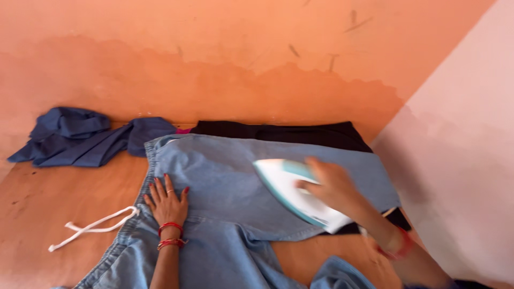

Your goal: The person irons a black shirt and then a pair of light blue pants on a wooden table using a handheld electric iron. The person smooths the fabric with one hand while moving the iron with the other, then switches garments and continues ironing.

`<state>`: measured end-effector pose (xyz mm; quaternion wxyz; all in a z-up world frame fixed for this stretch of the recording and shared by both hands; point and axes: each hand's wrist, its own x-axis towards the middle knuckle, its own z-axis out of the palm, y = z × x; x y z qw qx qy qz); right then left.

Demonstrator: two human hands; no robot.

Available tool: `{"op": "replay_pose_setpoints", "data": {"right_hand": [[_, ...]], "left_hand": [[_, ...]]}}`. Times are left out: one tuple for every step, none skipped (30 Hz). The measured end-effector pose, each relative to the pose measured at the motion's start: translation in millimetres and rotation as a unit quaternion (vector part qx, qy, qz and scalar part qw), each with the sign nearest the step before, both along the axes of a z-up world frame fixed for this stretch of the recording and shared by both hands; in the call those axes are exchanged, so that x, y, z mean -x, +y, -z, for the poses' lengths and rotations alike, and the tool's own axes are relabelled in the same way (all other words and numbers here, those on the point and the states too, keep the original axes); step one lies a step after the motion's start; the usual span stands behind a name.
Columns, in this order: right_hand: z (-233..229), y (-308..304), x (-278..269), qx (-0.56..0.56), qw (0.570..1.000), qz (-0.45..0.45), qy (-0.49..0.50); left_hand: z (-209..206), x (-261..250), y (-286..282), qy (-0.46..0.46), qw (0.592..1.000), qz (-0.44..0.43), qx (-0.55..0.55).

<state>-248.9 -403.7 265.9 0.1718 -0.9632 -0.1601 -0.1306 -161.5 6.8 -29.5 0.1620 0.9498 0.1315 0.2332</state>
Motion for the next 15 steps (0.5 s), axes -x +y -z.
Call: {"op": "replay_pose_setpoints", "data": {"right_hand": [[12,25,-24,0.028,0.996,0.004,0.08],[26,50,-48,0.002,0.992,-0.03,0.119],[45,77,-73,0.031,0.99,-0.057,0.124],[65,105,-97,0.032,0.989,-0.11,0.095],[87,134,-118,0.081,0.985,-0.132,0.079],[109,162,-136,0.093,0.981,-0.153,0.068],[130,185,-151,0.104,0.978,-0.173,0.055],[150,201,-161,0.101,0.978,-0.181,0.036],[167,214,-168,0.094,0.978,-0.187,0.016],[178,223,-177,0.088,0.977,-0.192,-0.005],[184,221,-191,0.065,0.981,-0.181,-0.031],[186,220,-208,0.042,0.983,-0.17,-0.057],[191,218,-216,0.018,0.984,-0.163,-0.075],[190,211,-229,0.021,0.99,-0.134,-0.036],[182,205,-247,0.022,0.994,-0.104,0.0]], "left_hand": [[1,1,0,-0.005,1.0,0.005,0.009],[1,2,1,-0.01,1.0,0.01,0.018],[0,1,-1,-0.017,0.999,0.016,0.029],[-1,1,-2,-0.011,1.0,0.014,0.024],[-3,2,-1,-0.006,1.0,0.013,0.018],[-4,4,-1,0.0,1.0,0.013,0.012],[-6,5,-2,0.021,1.0,0.005,-0.008],[-6,7,-5,0.043,0.999,-0.003,-0.027],[-9,6,-3,0.064,0.997,-0.008,-0.051],[-13,6,1,0.064,0.996,-0.014,-0.059],[-12,7,-3,0.065,0.996,-0.017,-0.063],[-12,4,-5,0.065,0.996,-0.019,-0.066],[-10,8,-6,0.062,0.996,-0.014,-0.06],[-8,9,-6,0.059,0.997,-0.01,-0.053],[-10,6,-5,0.051,0.997,-0.005,-0.05]]}}
